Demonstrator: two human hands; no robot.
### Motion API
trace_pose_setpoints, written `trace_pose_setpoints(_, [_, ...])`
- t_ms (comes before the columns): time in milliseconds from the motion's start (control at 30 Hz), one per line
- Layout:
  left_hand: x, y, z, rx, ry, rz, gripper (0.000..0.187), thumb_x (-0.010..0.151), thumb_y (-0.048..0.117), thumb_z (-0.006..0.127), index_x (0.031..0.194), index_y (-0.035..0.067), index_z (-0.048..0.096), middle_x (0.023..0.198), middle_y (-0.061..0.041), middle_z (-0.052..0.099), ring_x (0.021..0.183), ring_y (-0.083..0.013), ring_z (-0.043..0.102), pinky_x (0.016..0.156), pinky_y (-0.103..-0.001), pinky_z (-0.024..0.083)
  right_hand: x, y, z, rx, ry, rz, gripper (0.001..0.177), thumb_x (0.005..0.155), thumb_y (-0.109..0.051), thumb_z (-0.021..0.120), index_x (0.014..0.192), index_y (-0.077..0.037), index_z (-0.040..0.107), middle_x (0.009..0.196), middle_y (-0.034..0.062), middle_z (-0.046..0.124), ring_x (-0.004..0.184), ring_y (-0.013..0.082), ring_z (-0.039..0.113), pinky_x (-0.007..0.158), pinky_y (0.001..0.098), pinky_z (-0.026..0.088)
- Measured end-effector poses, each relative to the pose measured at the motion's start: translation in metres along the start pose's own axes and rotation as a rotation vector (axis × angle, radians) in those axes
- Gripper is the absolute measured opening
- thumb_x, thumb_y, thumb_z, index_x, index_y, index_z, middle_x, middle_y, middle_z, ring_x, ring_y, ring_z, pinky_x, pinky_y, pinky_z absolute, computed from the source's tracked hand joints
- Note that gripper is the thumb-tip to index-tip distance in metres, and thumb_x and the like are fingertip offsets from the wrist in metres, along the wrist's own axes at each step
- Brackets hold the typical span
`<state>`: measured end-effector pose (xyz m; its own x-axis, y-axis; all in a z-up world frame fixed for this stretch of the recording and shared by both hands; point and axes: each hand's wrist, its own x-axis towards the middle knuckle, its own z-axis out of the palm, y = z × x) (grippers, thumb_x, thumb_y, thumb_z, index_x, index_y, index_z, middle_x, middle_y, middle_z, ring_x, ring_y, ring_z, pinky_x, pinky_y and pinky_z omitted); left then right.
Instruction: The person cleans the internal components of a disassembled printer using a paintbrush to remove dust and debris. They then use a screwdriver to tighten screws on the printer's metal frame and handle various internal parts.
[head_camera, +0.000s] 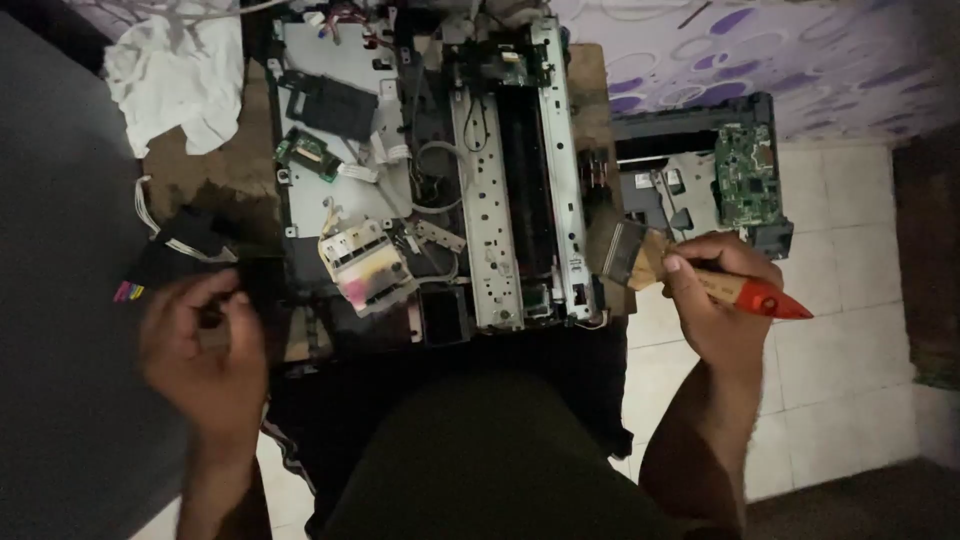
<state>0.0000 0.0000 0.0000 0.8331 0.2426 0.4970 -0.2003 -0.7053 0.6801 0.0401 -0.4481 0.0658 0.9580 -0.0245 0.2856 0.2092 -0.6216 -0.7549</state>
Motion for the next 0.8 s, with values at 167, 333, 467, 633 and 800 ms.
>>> trace_pose_setpoints(167, [0.033, 0.053, 0.013, -0.066, -0.246, 0.216, 0.015, 0.098, -0.007, 0.072, 0.111, -0.002, 0.072, 0.105, -0.017, 0.073, 0.090, -0.0294, 0.067, 0.084, -0.043, 0.053, 0.000, -0.004, 0.004, 0.010, -0.020, -0.042, 0.010, 0.100, -0.003, 0.073, 0.096, 0.002, 0.066, 0.079, 0.0120, 0.068, 0.066, 0.0187, 0.066, 0.061, 0.0277, 0.052])
trace_pose_setpoints(333, [0.078, 0.118, 0.064, 0.002, -0.743, 0.333, 0.019, 0.096, 0.015, 0.072, 0.113, 0.009, 0.074, 0.103, -0.011, 0.078, 0.096, -0.0277, 0.076, 0.085, -0.045, 0.059, -0.001, -0.001, 0.004, 0.009, -0.032, -0.141, 0.012, 0.100, -0.006, 0.074, 0.097, 0.001, 0.066, 0.080, 0.0110, 0.068, 0.068, 0.0185, 0.067, 0.062, 0.0278, 0.053])
trace_pose_setpoints(467, [0.070, 0.114, 0.121, 0.200, -0.734, 0.735, 0.014, 0.082, 0.008, 0.081, 0.095, 0.007, 0.076, 0.087, -0.013, 0.070, 0.077, -0.0313, 0.067, 0.064, -0.041, 0.048, -0.009, 0.003, 0.002, 0.107, 0.038, -0.114, 0.006, 0.092, 0.005, 0.079, 0.093, 0.007, 0.073, 0.069, 0.0185, 0.066, 0.062, 0.0182, 0.060, 0.060, 0.0364, 0.048])
trace_pose_setpoints(633, [0.069, 0.116, 0.150, 0.256, -0.578, 0.891, 0.021, 0.078, -0.002, 0.086, 0.071, 0.009, 0.071, 0.070, -0.006, 0.061, 0.065, -0.0228, 0.059, 0.060, -0.035, 0.042, -0.007, 0.008, 0.005, 0.191, 0.032, -0.102, 0.007, 0.091, 0.006, 0.078, 0.091, 0.009, 0.072, 0.063, 0.0150, 0.063, 0.056, 0.0192, 0.061, 0.059, 0.0315, 0.049])
trace_pose_setpoints(800, [0.078, 0.116, 0.147, 0.302, -0.779, 0.877, 0.022, 0.079, -0.005, 0.081, 0.068, 0.010, 0.069, 0.063, -0.006, 0.059, 0.057, -0.0186, 0.056, 0.056, -0.032, 0.039, -0.006, 0.014, 0.012, 0.172, 0.013, -0.102, 0.007, 0.089, 0.007, 0.079, 0.092, 0.009, 0.073, 0.065, 0.0166, 0.063, 0.058, 0.0159, 0.056, 0.057, 0.0327, 0.047])
